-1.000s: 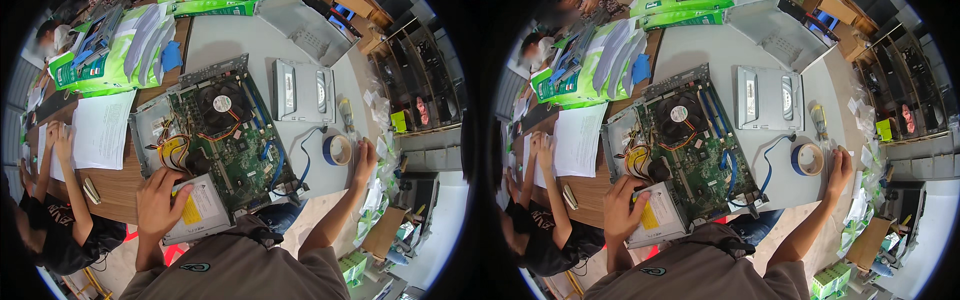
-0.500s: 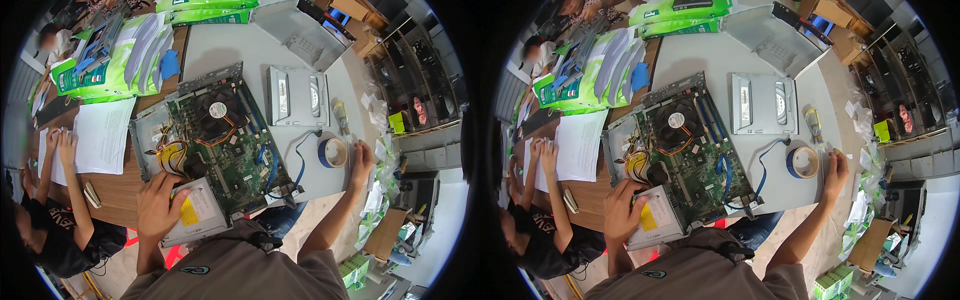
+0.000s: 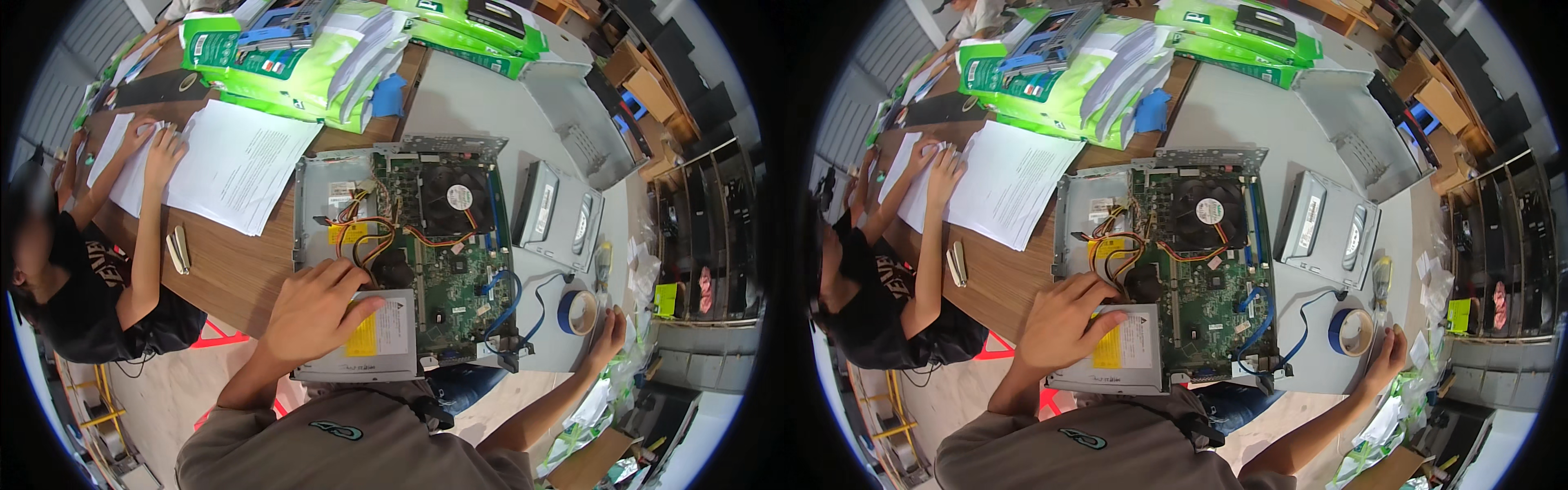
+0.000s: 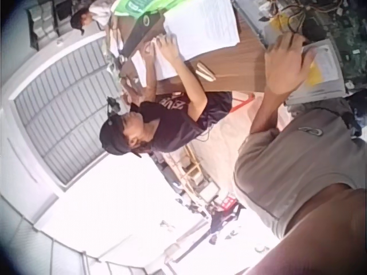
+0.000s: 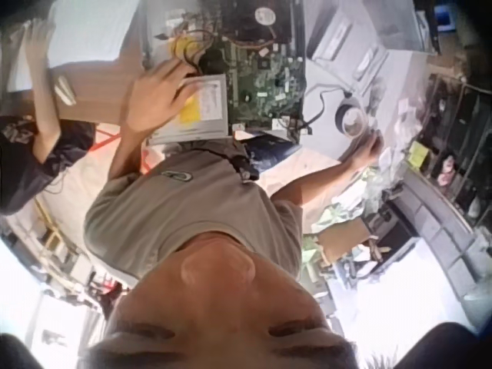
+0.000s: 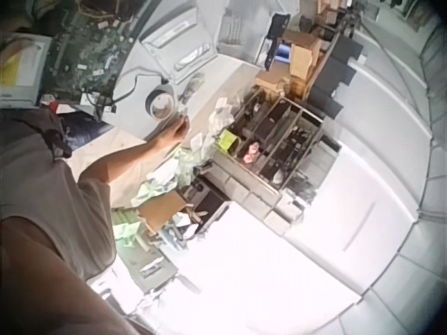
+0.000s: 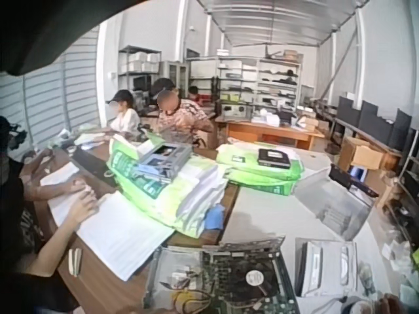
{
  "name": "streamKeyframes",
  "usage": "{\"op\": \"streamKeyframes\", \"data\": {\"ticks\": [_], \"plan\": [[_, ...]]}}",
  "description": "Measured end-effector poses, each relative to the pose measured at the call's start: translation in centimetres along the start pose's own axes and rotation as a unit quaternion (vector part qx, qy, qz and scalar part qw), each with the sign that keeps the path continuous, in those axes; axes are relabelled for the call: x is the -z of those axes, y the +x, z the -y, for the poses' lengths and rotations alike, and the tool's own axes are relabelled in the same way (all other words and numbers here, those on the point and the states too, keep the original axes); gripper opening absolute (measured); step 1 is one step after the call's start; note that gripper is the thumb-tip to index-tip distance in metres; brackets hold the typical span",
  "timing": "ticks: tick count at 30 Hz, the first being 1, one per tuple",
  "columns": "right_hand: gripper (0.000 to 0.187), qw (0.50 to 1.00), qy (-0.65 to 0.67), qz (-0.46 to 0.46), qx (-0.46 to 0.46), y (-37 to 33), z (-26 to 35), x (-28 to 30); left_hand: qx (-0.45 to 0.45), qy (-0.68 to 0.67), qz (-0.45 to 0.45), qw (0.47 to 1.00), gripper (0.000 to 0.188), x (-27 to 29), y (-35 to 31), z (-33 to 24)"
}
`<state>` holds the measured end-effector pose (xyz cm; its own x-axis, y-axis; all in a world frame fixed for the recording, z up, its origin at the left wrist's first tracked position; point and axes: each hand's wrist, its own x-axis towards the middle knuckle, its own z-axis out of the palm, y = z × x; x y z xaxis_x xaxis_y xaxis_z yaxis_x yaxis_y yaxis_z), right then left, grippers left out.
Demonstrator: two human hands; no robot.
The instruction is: The person disassembles a computer by using a screwdriver to remove screws from the power supply unit and then lifts the unit out of the computer chassis.
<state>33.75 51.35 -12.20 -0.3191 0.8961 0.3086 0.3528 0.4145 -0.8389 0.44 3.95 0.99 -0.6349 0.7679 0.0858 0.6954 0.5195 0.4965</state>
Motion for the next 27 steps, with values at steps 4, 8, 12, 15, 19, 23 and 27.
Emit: {"op": "streamKeyframes", "data": {"ticks": [4,8,12,15,19,23,27], "plan": [[0.030,1.000,-0.028,0.004,0.008,0.2,0.4,-0.2,-0.001,0.001,-0.012,1.000,0.030,0.0,-0.2,0.1],[0.029,1.000,-0.027,0.003,0.011,0.3,-0.2,0.1,-0.007,-0.002,-0.012,1.000,0.031,0.0,-0.3,0.3],[0.028,0.999,-0.034,-0.006,0.013,0.3,-0.2,0.1,-0.013,-0.006,-0.011,1.000,0.031,0.0,-0.2,0.3],[0.027,0.999,-0.049,-0.005,0.000,0.3,0.1,0.0,0.006,-0.018,0.004,1.000,0.029,0.1,-0.1,0.1],[0.027,0.999,-0.042,-0.012,0.009,0.4,-0.3,0.1,-0.008,-0.024,-0.006,1.000,0.027,-0.1,0.0,0.3],[0.027,0.999,-0.036,-0.008,0.004,0.2,0.7,-0.4,-0.007,-0.025,-0.001,1.000,0.026,0.1,0.0,0.2],[0.027,0.999,-0.052,-0.008,-0.001,0.0,1.6,-0.8,-0.008,-0.024,-0.003,1.000,0.027,0.2,-0.1,0.3]]}}
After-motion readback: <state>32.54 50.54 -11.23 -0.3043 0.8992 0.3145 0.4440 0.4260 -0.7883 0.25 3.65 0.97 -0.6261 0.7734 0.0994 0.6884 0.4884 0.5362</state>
